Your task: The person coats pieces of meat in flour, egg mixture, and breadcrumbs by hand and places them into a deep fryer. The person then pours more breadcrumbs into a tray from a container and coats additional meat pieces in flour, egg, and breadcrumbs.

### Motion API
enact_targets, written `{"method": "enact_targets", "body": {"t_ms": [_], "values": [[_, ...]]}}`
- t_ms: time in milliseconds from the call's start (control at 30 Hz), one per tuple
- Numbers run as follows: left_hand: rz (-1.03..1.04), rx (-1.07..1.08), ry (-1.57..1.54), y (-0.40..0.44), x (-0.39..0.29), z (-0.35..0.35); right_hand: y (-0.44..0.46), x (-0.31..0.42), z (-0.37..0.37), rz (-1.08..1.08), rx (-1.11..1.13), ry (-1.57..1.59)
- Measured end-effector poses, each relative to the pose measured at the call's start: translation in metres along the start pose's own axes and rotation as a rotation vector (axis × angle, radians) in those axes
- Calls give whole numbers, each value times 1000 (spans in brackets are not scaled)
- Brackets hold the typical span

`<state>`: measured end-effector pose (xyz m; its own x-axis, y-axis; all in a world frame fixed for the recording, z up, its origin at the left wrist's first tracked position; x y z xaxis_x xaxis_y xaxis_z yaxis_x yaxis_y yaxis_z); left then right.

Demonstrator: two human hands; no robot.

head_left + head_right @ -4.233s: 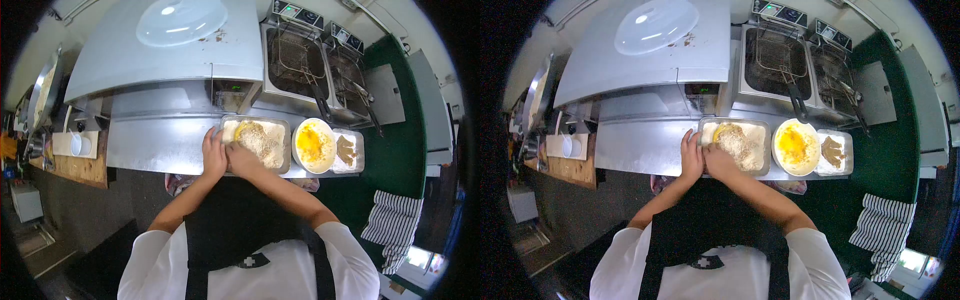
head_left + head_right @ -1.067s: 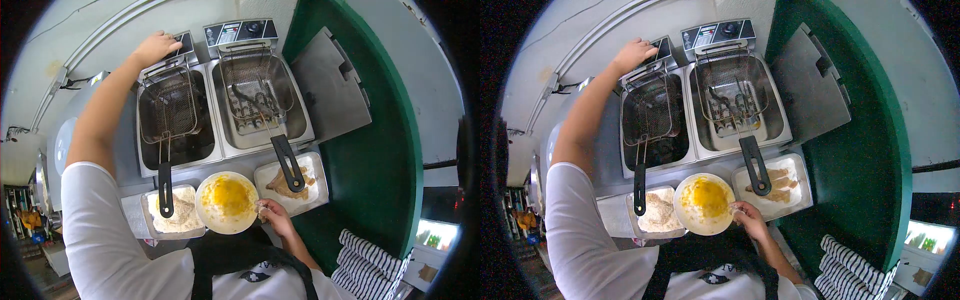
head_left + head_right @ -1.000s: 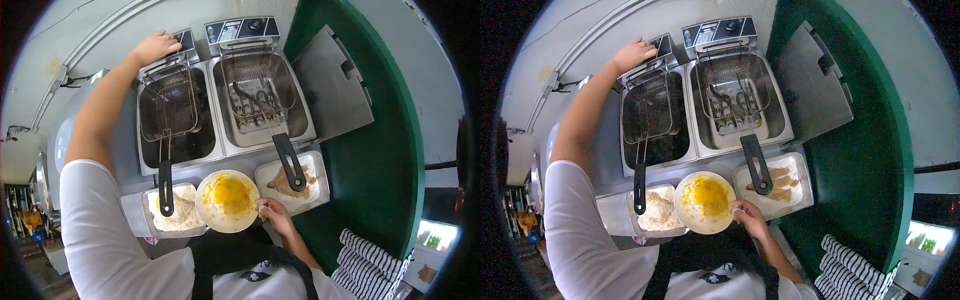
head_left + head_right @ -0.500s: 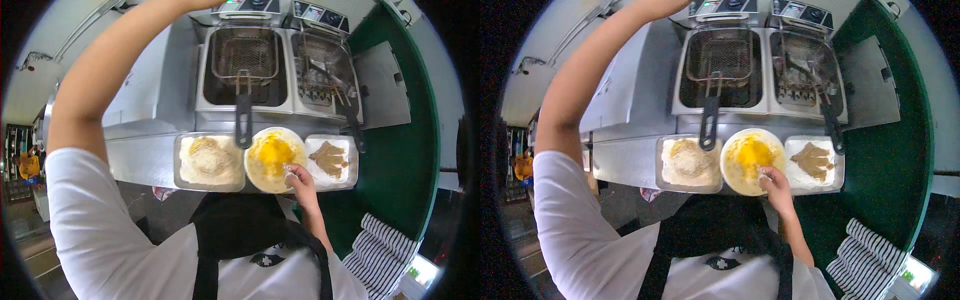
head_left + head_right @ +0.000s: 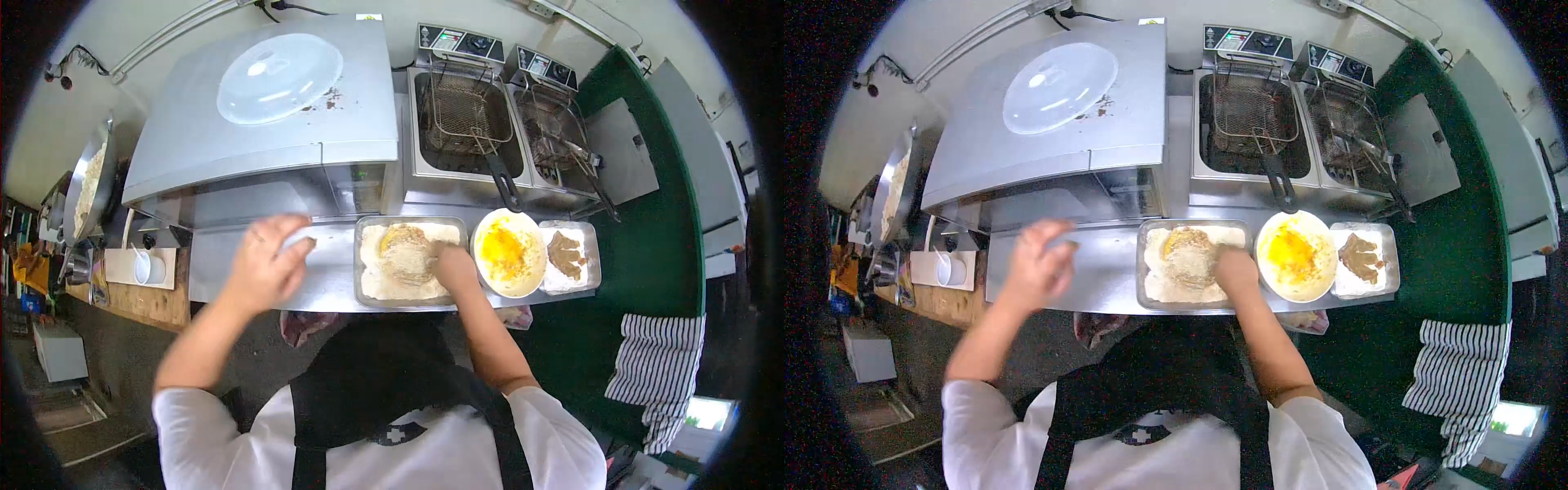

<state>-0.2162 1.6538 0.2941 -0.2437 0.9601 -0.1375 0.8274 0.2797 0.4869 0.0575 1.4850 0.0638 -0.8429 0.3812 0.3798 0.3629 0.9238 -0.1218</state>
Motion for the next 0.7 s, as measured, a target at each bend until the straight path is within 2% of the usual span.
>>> {"method": "enact_targets", "body": {"t_ms": [67, 133, 333, 400, 500, 600, 633, 700], "values": [[-270, 79, -181, -47, 4, 42, 11, -2, 9, 12, 29, -96], [-443, 112, -308, -88, 6, 76, 15, -1, 3, 38, 71, -40], [-777, 30, -610, -136, -2, 113, 10, 28, -40, 59, 22, 349], [-731, 53, -549, -135, -4, 112, 6, 41, -60, 89, 47, 447], [-708, 83, -492, -129, -1, 107, -1, 51, -88, -10, -90, 383], [-743, 98, -530, -127, 4, 107, -2, 72, -105, -112, -170, 138], [-753, 98, -540, -126, 5, 108, -3, 72, -89, -221, -256, 59], [-752, 88, -557, -126, 7, 113, -1, 77, -40, -160, -128, 26]]}}
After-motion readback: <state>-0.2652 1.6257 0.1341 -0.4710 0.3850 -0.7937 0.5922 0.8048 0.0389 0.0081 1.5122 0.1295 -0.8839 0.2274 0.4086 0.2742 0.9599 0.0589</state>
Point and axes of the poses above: each hand's wrist, its own y-axis towards the middle knuckle, its own z-axis out of the palm, x = y × z, the point moved 3 cm from there along y, towards the middle knuckle, and after that the axes turned 12 degrees about -z, right-handed, at the moved point
